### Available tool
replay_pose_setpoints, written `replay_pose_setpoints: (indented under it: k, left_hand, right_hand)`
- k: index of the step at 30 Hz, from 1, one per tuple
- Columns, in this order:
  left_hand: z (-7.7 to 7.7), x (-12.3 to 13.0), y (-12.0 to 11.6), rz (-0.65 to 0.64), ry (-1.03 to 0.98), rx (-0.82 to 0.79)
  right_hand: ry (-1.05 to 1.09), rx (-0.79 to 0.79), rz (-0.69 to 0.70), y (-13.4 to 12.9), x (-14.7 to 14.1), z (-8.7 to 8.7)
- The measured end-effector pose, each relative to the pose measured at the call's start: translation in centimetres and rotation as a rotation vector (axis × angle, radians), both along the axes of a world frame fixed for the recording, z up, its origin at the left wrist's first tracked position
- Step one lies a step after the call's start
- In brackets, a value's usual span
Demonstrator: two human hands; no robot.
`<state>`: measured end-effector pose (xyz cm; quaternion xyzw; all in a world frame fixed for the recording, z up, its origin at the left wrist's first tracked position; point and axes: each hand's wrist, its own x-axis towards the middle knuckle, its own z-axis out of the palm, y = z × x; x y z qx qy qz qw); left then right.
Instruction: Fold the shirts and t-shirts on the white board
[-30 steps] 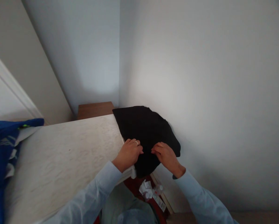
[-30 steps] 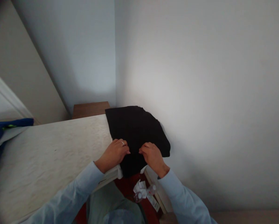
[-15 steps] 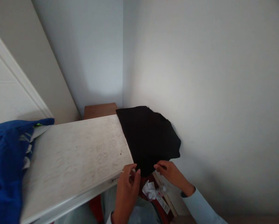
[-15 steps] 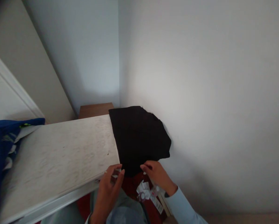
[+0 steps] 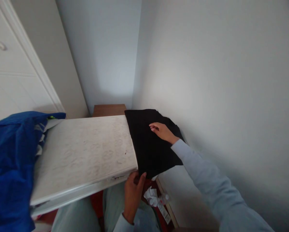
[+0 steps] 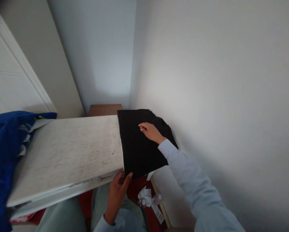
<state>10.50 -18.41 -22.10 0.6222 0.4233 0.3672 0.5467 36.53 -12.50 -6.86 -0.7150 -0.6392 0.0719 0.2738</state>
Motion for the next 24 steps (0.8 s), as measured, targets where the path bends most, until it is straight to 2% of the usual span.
replay_pose_setpoints:
  k: [3, 6, 11, 19, 24]
  left_hand:
    - [0.2, 0.1, -0.3, -0.002, -0.009, 0.007]
    - [0.3, 0.1, -0.5, -0.044, -0.052, -0.042]
    - [-0.5, -0.3, -0.4, -0.092, -0.045, -0.097]
    - [-2.2, -0.2, -0.2, -0.154, -0.11, -0.216]
    - [-2.9, 0.9, -1.1, 0.047, -0.189, -0.309]
  right_hand:
    - [-0.156, -0.165, -0.079, 5.0, 3.7, -1.6]
    - [-0.185, -0.235, -0.052, 7.4, 5.4, -2.7]
    - [-0.231, -0.287, -0.011, 8.5, 6.7, -3.3]
    - [-0.273, -0.259, -0.026, 10.0, 8.9, -3.3]
    - [-0.335, -0.234, -0.121, 13.0, 11.0, -3.0]
